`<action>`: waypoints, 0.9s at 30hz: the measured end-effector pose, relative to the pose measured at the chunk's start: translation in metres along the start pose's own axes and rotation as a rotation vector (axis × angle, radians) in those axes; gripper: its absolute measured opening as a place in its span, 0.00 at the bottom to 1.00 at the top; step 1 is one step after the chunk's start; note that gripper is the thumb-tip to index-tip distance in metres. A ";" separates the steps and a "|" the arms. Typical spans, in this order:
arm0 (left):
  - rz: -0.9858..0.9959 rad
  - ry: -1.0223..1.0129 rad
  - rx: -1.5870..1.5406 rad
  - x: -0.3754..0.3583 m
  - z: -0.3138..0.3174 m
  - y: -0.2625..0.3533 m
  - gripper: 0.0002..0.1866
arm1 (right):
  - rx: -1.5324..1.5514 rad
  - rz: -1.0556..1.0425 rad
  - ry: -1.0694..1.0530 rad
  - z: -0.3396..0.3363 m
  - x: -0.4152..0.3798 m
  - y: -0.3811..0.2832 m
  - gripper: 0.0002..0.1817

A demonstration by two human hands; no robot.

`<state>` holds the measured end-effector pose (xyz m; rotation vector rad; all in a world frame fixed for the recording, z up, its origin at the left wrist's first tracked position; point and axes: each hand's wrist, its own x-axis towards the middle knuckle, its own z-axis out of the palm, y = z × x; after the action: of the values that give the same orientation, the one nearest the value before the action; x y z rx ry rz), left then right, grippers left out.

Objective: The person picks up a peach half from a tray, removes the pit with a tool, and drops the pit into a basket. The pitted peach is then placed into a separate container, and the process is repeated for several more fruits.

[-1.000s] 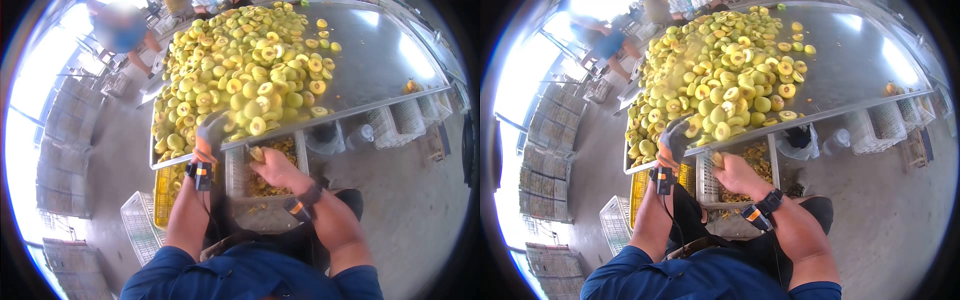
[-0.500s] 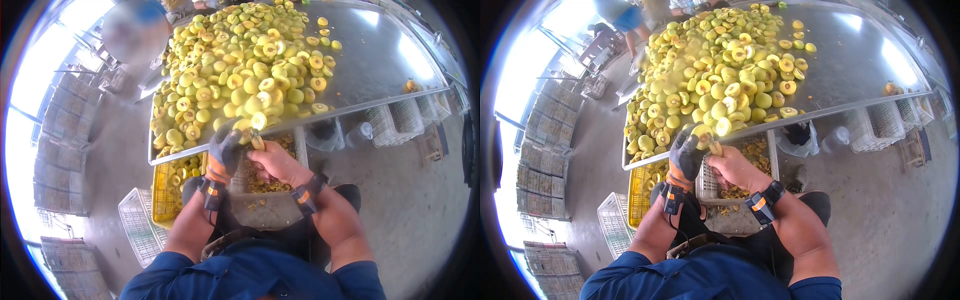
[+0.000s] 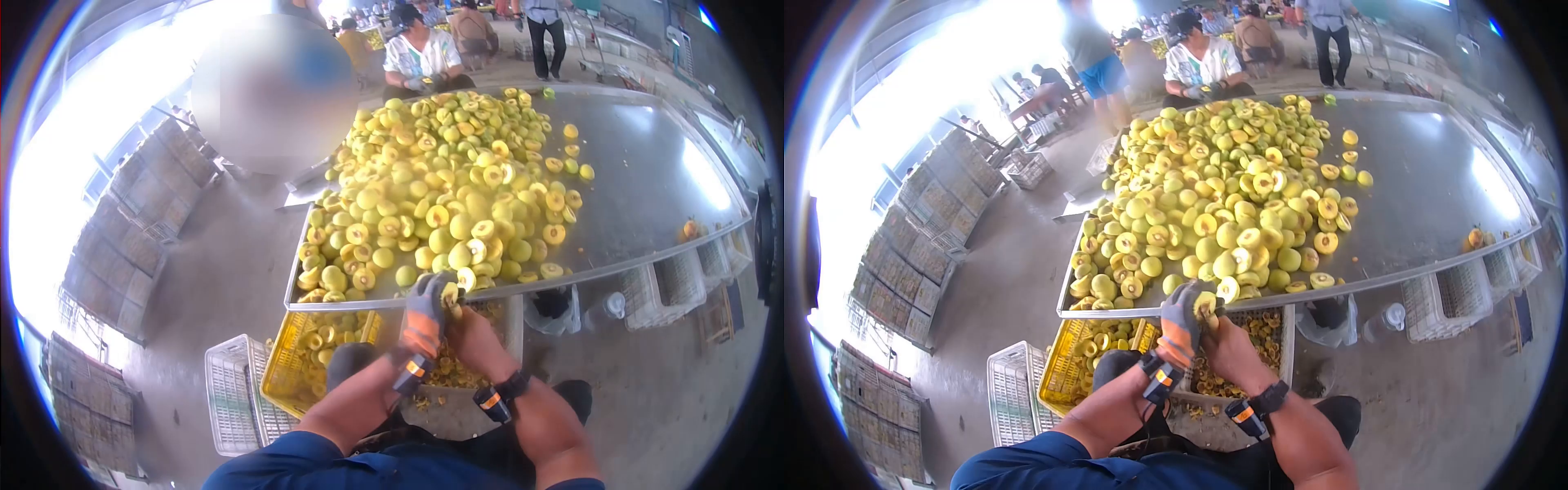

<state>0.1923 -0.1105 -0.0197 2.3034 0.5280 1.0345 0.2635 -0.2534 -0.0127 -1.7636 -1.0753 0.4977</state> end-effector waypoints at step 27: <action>-0.303 -0.071 -0.432 -0.035 -0.052 -0.018 0.15 | 0.464 0.313 -0.736 -0.010 -0.027 -0.025 0.11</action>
<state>0.1286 -0.0991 -0.0215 1.8081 0.5439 0.8217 0.2455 -0.2782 0.0105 -1.3444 -1.0405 1.5435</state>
